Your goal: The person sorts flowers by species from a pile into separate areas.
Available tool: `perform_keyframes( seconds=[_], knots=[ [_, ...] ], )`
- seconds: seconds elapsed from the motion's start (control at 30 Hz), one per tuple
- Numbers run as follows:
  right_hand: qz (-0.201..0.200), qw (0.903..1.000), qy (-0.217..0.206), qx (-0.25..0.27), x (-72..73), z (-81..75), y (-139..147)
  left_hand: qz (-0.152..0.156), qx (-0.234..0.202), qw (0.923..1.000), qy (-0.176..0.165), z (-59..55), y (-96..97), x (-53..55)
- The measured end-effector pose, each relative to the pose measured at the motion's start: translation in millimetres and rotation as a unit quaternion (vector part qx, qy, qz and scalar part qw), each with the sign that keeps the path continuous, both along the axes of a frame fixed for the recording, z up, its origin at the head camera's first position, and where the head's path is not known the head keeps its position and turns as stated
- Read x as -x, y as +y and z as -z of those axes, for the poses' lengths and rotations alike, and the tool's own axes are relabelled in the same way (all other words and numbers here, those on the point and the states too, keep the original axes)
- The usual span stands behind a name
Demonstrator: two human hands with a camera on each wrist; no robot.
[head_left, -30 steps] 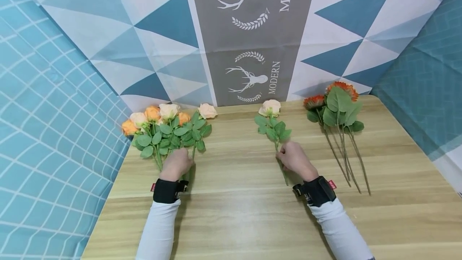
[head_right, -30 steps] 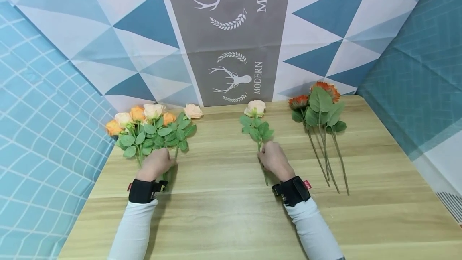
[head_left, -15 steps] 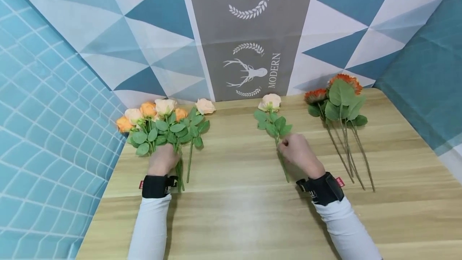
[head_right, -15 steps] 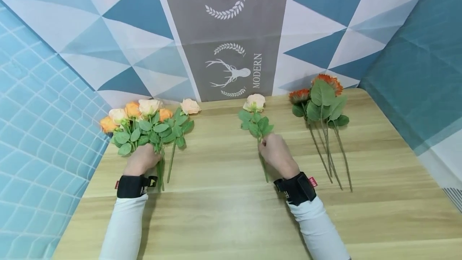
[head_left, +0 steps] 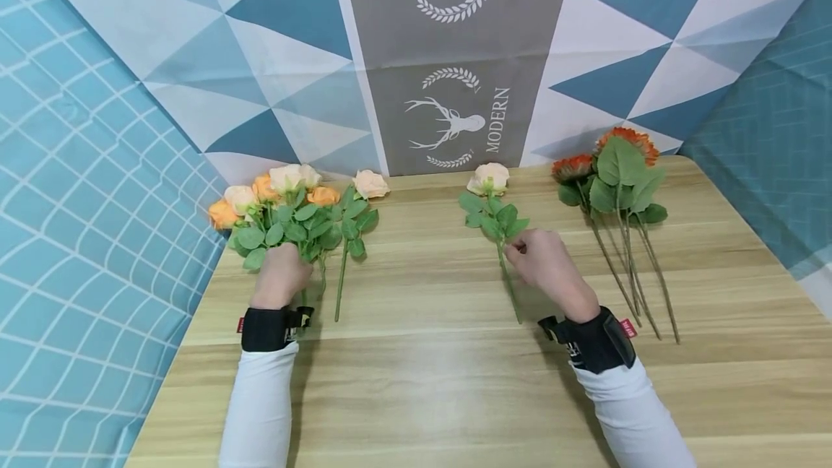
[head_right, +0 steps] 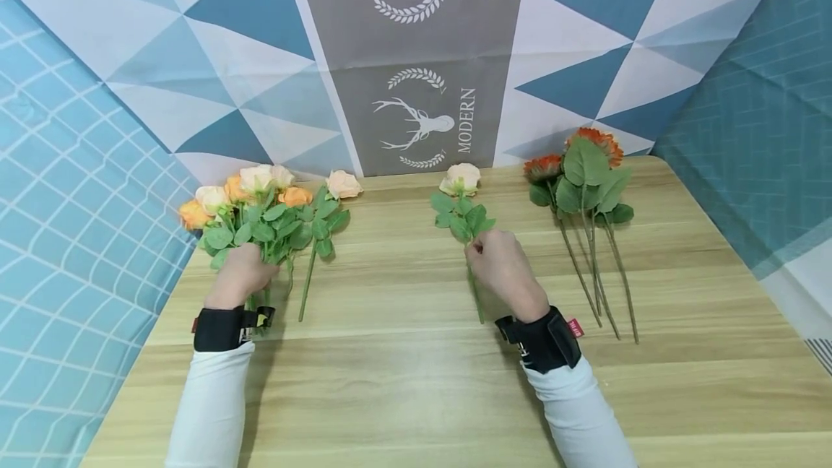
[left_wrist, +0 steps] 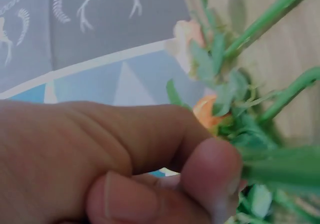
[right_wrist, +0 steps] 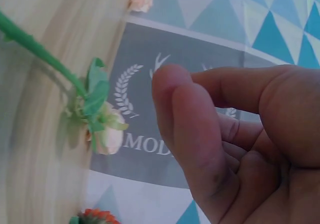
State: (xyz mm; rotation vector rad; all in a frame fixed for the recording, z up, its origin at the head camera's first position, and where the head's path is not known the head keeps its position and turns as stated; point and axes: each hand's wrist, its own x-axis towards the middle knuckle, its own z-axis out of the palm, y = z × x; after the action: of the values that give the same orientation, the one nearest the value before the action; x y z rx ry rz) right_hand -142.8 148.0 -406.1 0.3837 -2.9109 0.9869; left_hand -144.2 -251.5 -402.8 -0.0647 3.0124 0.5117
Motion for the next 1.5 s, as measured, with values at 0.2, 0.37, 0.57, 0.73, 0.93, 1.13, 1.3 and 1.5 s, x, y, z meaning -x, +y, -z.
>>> perform_keyframes(
  seconds=[0.2, 0.37, 0.57, 0.73, 0.93, 1.13, 1.3, 1.5],
  knots=[
    [-0.014, 0.9997, 0.020, 0.000, -7.2, -11.0, -5, 0.013, 0.005, 0.9957, 0.091, -12.7, 3.6, -8.2],
    [-0.045, 0.9983, 0.034, 0.019, -15.3, -18.0, -13, 0.021, -0.032, 0.9824, 0.183, -24.1, 21.7, -16.3],
    [-0.088, 0.9916, 0.014, 0.093, -30.6, -25.4, -28, 0.063, -0.090, 0.9532, 0.282, -39.2, 55.3, -30.6],
    [-0.131, 0.9817, 0.018, 0.137, -43.1, -28.7, -43, 0.119, -0.157, 0.9157, 0.350, -41.0, 91.5, -38.0],
    [-0.181, 0.9725, -0.012, 0.146, -53.7, -29.7, -57, 0.195, -0.244, 0.8882, 0.337, -31.8, 137.9, -50.5],
    [-0.194, 0.9715, -0.015, 0.135, -59.0, -31.1, -59, 0.250, -0.288, 0.8706, 0.311, -21.8, 163.1, -60.0],
    [-0.197, 0.9705, -0.030, 0.135, -60.9, -30.2, -58, 0.261, -0.260, 0.8791, 0.303, -17.3, 169.1, -60.9],
    [-0.171, 0.9779, -0.054, 0.107, -43.8, -16.3, -52, 0.242, -0.205, 0.9008, 0.297, -19.9, 160.9, -57.5]
  ],
)
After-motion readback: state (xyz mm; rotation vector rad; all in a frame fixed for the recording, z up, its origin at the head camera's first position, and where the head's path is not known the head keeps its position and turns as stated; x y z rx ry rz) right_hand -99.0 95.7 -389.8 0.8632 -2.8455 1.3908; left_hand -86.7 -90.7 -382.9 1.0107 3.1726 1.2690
